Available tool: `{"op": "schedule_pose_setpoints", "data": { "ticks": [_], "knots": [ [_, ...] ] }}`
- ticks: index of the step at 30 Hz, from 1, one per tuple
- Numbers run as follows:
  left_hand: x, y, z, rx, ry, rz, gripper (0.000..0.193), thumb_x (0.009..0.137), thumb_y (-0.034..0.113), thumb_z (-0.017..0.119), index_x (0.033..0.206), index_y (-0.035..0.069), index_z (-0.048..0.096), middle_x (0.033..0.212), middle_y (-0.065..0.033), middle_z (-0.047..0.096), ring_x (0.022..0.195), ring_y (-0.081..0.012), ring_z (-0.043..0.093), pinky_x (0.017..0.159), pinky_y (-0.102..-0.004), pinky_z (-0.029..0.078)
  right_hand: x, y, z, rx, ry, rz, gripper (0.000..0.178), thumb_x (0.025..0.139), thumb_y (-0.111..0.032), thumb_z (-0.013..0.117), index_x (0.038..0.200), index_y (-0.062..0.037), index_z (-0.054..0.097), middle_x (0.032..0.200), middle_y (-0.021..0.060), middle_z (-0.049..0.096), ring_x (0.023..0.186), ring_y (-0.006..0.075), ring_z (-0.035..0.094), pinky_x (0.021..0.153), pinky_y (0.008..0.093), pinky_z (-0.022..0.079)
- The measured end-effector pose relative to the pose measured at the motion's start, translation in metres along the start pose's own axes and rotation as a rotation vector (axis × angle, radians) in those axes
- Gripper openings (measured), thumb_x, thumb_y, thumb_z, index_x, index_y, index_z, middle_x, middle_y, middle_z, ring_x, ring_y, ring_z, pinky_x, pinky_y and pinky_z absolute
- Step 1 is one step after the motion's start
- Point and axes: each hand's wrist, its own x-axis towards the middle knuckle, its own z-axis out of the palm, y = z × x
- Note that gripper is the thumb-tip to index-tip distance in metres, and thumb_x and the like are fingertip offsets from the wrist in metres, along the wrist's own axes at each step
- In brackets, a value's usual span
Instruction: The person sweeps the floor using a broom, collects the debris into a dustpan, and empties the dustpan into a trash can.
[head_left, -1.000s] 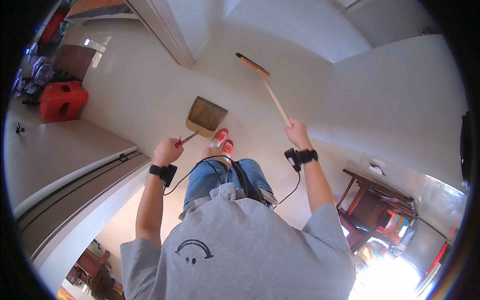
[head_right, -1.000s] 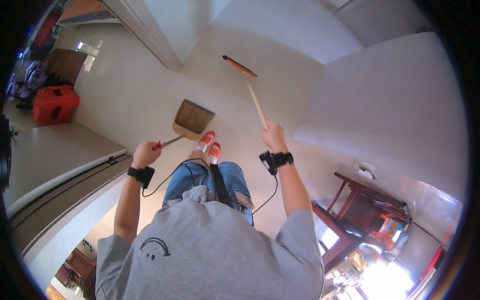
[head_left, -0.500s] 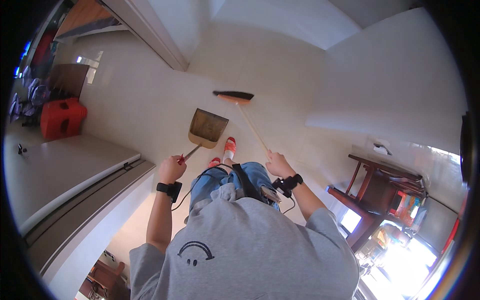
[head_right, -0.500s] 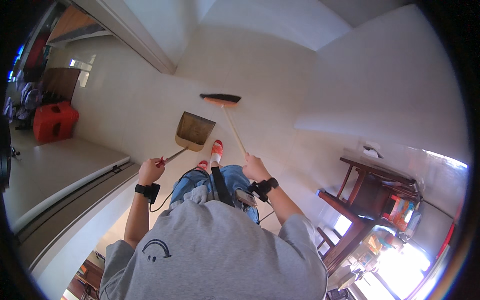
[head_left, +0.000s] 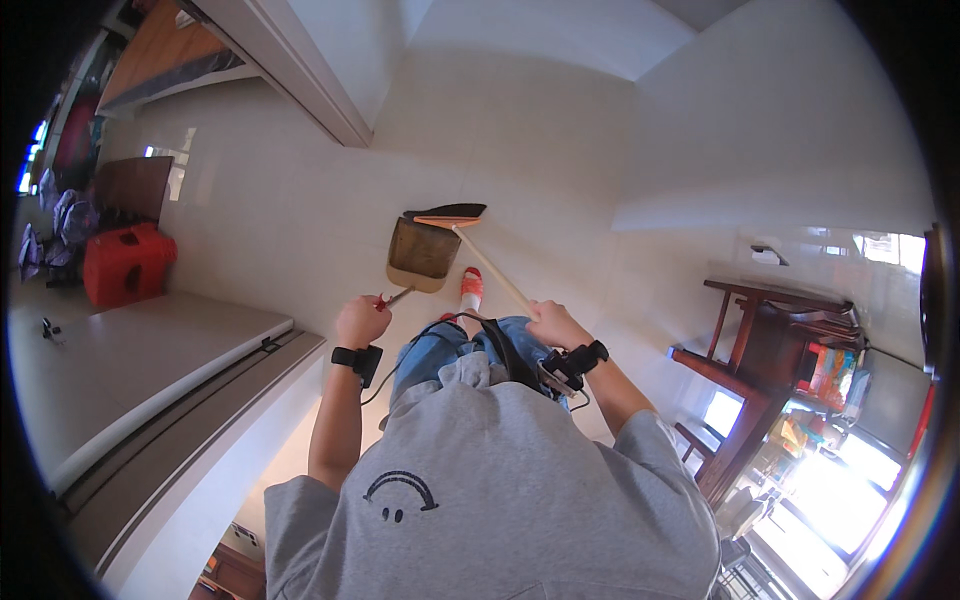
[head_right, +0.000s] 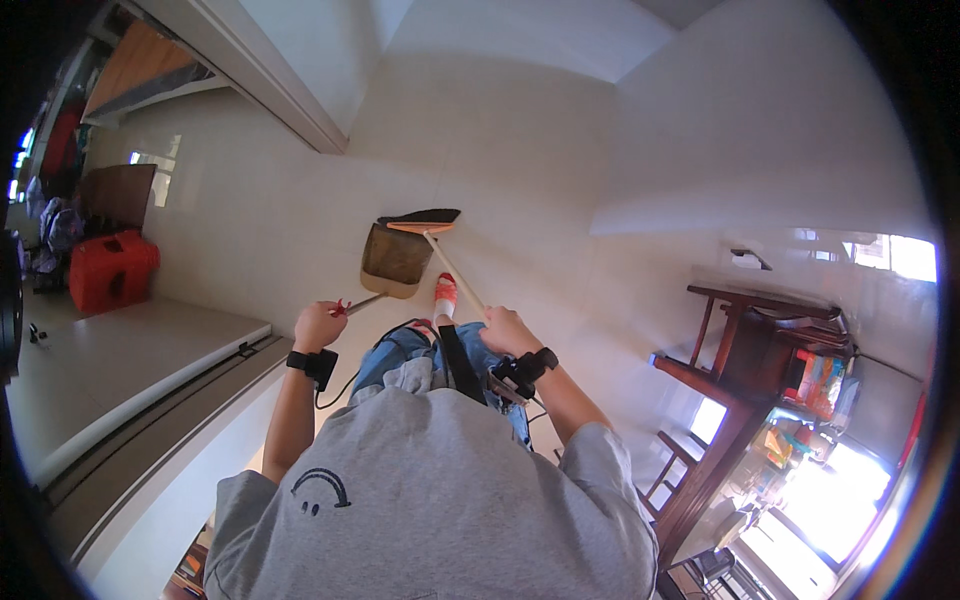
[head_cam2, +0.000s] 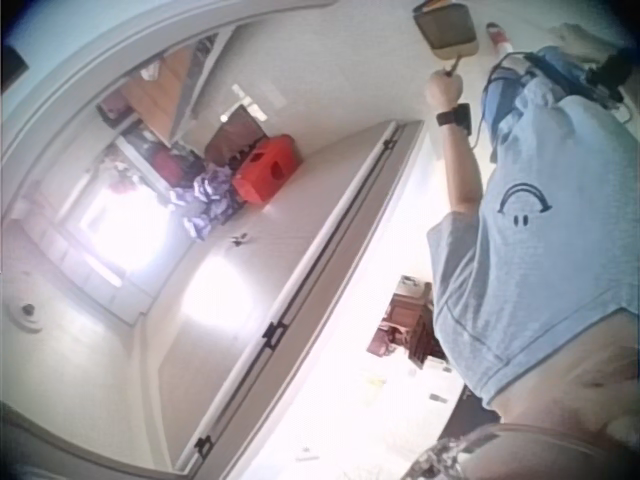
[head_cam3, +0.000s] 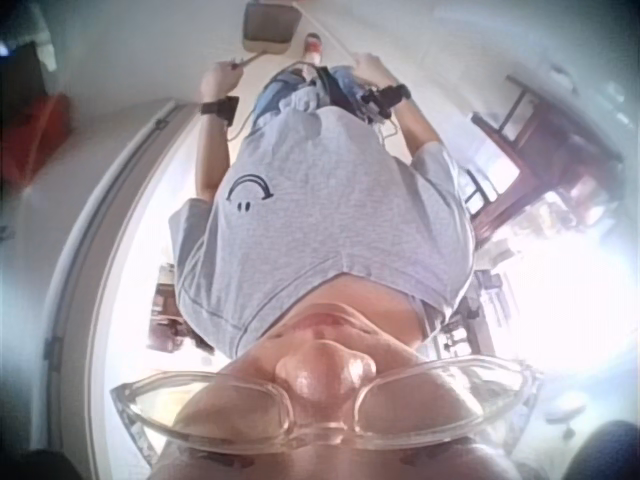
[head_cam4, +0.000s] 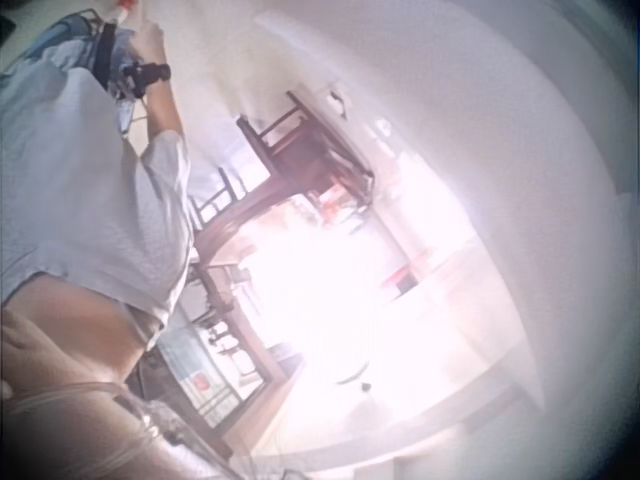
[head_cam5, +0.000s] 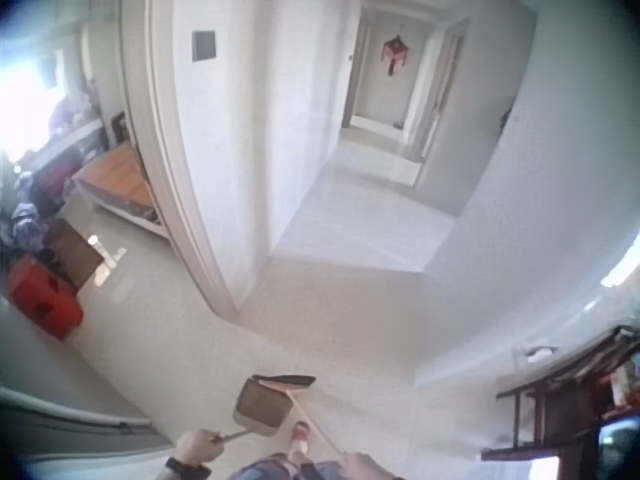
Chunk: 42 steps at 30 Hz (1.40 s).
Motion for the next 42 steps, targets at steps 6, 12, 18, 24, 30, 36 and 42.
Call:
{"op": "schedule_pose_setpoints", "data": {
  "ticks": [6, 12, 18, 24, 30, 36, 42],
  "knots": [
    [0.006, 0.000, 0.003, 0.022, -0.064, 0.036, 0.023, 0.070, 0.028, 0.052, 0.081, 0.013, 0.064, 0.079, -0.0156, 0.062, 0.075, -0.0344, 0.058, 0.065, -0.0426, 0.047, 0.000, 0.000, 0.016, 0.040, 0.059, -0.007, 0.032, 0.068, -0.016, 0.056, 0.094, 0.0027, 0.055, 0.087, 0.0270, 0.057, 0.085, 0.0400, 0.056, 0.076, 0.0414, 0.046],
    [0.018, -0.010, 0.008, 0.018, -0.071, 0.067, 0.023, 0.070, 0.027, 0.051, 0.081, 0.012, 0.064, 0.080, -0.0163, 0.061, 0.077, -0.0348, 0.058, 0.067, -0.0424, 0.047, -0.031, -0.016, 0.021, 0.587, 0.082, 0.282, 0.022, 0.067, -0.016, 0.055, 0.083, -0.0005, 0.058, 0.076, 0.0228, 0.059, 0.075, 0.0371, 0.059, 0.066, 0.0404, 0.045],
    [0.018, -0.028, 0.010, -0.093, -0.081, 0.159, 0.024, 0.069, 0.026, 0.053, 0.081, 0.008, 0.063, 0.076, -0.0171, 0.060, 0.075, -0.0344, 0.059, 0.065, -0.0394, 0.047, -0.050, 0.008, 0.036, 0.472, 0.458, 0.204, 0.021, 0.069, -0.017, 0.052, 0.080, -0.0004, 0.057, 0.074, 0.0210, 0.059, 0.074, 0.0358, 0.059, 0.065, 0.0401, 0.046],
    [0.001, -0.051, 0.007, 0.014, -0.212, 0.279, 0.024, 0.069, 0.025, 0.054, 0.083, 0.009, 0.063, 0.076, -0.0163, 0.061, 0.073, -0.0337, 0.059, 0.065, -0.0379, 0.047, -0.005, 0.012, 0.057, 0.140, 0.528, 0.254, 0.020, 0.067, -0.010, 0.050, 0.082, -0.0022, 0.060, 0.076, 0.0240, 0.059, 0.079, 0.0394, 0.058, 0.072, 0.0430, 0.047],
    [-0.011, -0.054, 0.016, 0.103, -0.179, 0.329, 0.028, 0.068, 0.026, 0.053, 0.087, 0.009, 0.064, 0.078, -0.0170, 0.061, 0.076, -0.0322, 0.059, 0.067, -0.0389, 0.047, -0.005, -0.022, 0.094, 0.168, 0.534, 0.231, 0.017, 0.065, -0.011, 0.052, 0.076, -0.0008, 0.061, 0.070, 0.0188, 0.060, 0.069, 0.0359, 0.060, 0.060, 0.0414, 0.049],
    [-0.001, -0.058, 0.023, 0.166, -0.176, 0.190, 0.027, 0.068, 0.027, 0.052, 0.086, 0.011, 0.064, 0.076, -0.0134, 0.063, 0.072, -0.0300, 0.061, 0.066, -0.0378, 0.047, -0.040, 0.015, 0.145, 0.209, 0.452, 0.053, 0.016, 0.060, -0.010, 0.052, 0.059, 0.0039, 0.058, 0.061, 0.0216, 0.056, 0.058, 0.0369, 0.057, 0.051, 0.0418, 0.046],
    [-0.015, -0.032, 0.008, 0.077, -0.254, 0.138, 0.022, 0.070, 0.025, 0.052, 0.080, 0.010, 0.063, 0.059, -0.0073, 0.061, 0.049, -0.0205, 0.059, 0.055, -0.0326, 0.047, -0.089, -0.006, 0.118, 0.151, 0.193, -0.047, 0.015, 0.068, -0.011, 0.052, 0.070, 0.0010, 0.060, 0.056, 0.0228, 0.051, 0.053, 0.0348, 0.055, 0.050, 0.0409, 0.043]
  ]
}}
